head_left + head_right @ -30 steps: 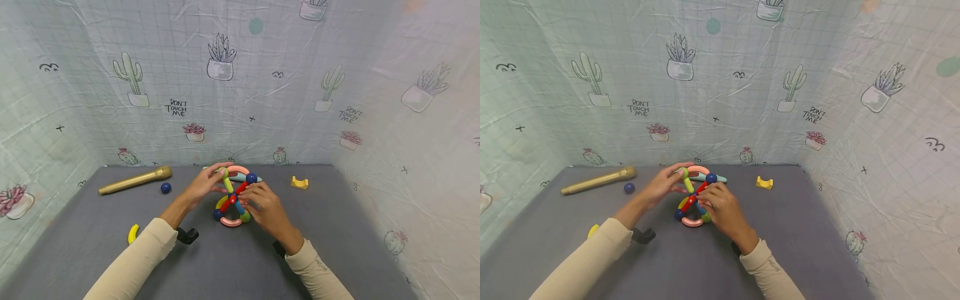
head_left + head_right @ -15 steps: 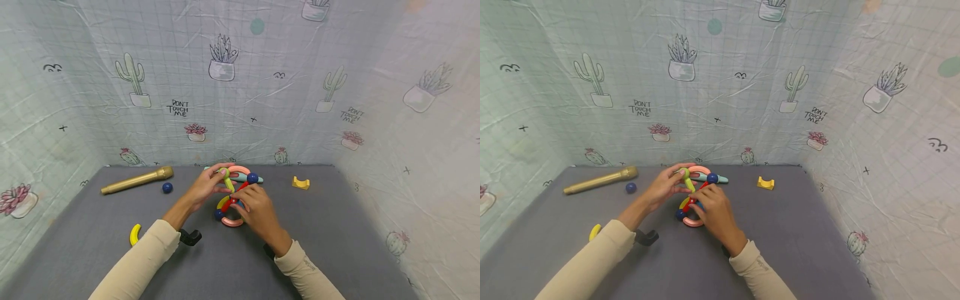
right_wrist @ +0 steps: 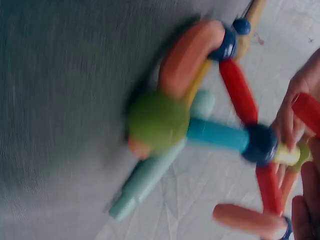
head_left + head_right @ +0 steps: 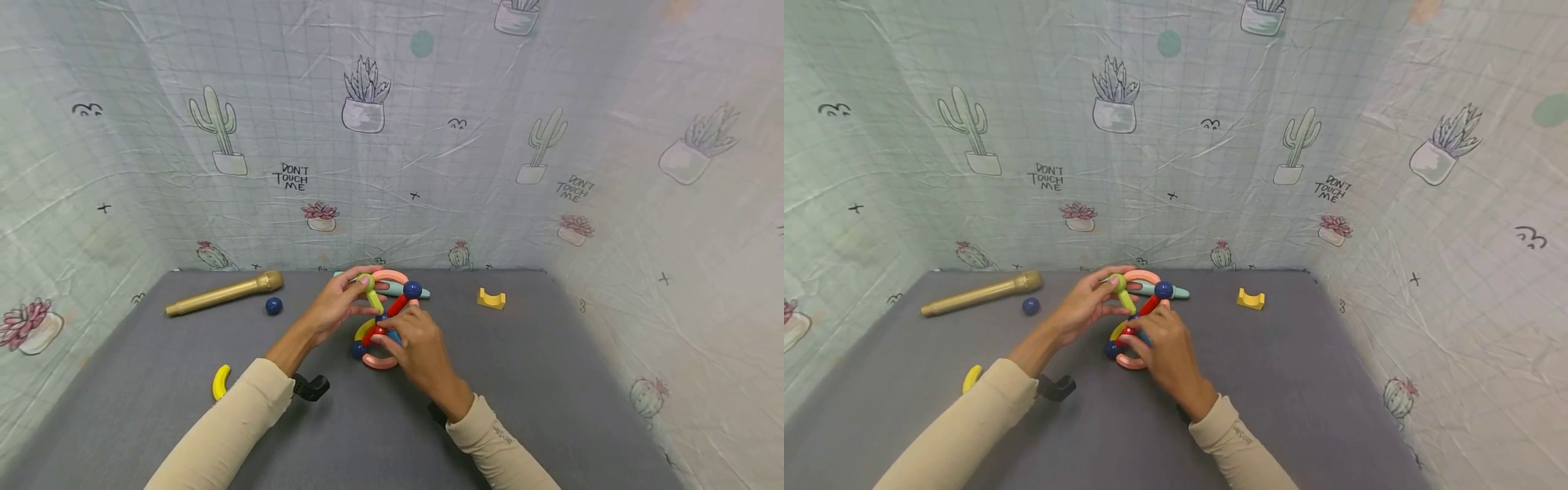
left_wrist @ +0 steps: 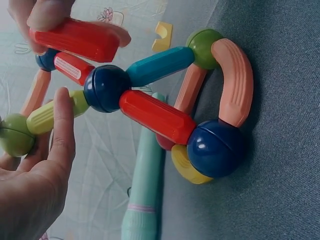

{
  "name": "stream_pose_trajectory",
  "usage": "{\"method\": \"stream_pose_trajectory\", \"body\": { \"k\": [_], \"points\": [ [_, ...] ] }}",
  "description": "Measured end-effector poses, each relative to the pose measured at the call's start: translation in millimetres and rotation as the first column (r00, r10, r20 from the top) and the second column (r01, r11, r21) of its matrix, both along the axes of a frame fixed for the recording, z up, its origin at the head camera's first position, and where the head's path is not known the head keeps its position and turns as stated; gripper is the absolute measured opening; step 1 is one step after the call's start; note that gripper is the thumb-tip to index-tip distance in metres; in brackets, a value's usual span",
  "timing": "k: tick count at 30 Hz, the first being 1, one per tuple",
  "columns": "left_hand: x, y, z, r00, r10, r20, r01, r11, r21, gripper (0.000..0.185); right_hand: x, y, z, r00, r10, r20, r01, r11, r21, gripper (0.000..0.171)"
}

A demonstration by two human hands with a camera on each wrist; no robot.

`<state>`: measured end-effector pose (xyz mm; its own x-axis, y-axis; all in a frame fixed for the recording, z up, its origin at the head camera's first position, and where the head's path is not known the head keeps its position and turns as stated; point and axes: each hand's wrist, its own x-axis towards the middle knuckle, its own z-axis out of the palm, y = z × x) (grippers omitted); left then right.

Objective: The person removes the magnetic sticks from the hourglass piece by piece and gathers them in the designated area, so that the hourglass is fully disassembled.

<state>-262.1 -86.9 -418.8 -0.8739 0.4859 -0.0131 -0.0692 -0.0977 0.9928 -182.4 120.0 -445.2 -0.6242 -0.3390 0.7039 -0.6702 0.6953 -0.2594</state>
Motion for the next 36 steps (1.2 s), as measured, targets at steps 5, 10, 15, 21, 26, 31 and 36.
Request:
{"method": "stream_pose_trajectory", "body": {
  "k": [5, 10, 15, 21, 26, 31, 36],
  "points": [
    [0.1, 0.0, 0.4, 1.000, 0.006, -0.002, -0.006, 1.000, 0.000, 0.041, 0.9, -1.3, -4.2, 1.000, 0.011, 0.011, -0.011, 0.999, -0.041, 0.034],
    [0.1, 0.3, -1.1, 1.000, 0.008, -0.007, -0.008, 1.000, 0.001, 0.042, 2.8, 4.8, -5.2, 0.997, 0.069, 0.045, -0.062, 0.986, -0.156, 0.032],
    [0.3, 1.5, -2.8, 1.000, 0.009, -0.009, -0.009, 1.000, 0.000, 0.042, 6.6, 24.8, -1.2, 0.992, 0.062, 0.112, -0.033, 0.968, -0.248, 0.026],
    [-0.4, 1.5, -4.2, 1.000, 0.016, -0.020, -0.016, 1.000, -0.005, 0.042, 8.1, 61.6, 3.0, 0.969, 0.041, 0.244, 0.050, 0.933, -0.357, 0.022],
    [0.6, 2.2, -4.6, 1.000, 0.014, -0.016, -0.014, 1.000, 0.008, 0.043, 7.1, 94.7, -1.3, 0.950, 0.046, 0.309, 0.101, 0.891, -0.442, 0.022],
    [1.3, 2.8, -4.7, 1.000, 0.019, -0.016, -0.019, 1.000, -0.007, 0.041, 6.4, 124.4, -7.7, 0.947, 0.038, 0.319, 0.136, 0.851, -0.507, 0.024],
    [0.7, 3.0, -6.1, 1.000, 0.019, -0.018, -0.019, 1.000, -0.009, 0.042, 6.5, 151.6, -13.2, 0.937, 0.007, 0.349, 0.190, 0.830, -0.525, 0.025]
  ]
}}
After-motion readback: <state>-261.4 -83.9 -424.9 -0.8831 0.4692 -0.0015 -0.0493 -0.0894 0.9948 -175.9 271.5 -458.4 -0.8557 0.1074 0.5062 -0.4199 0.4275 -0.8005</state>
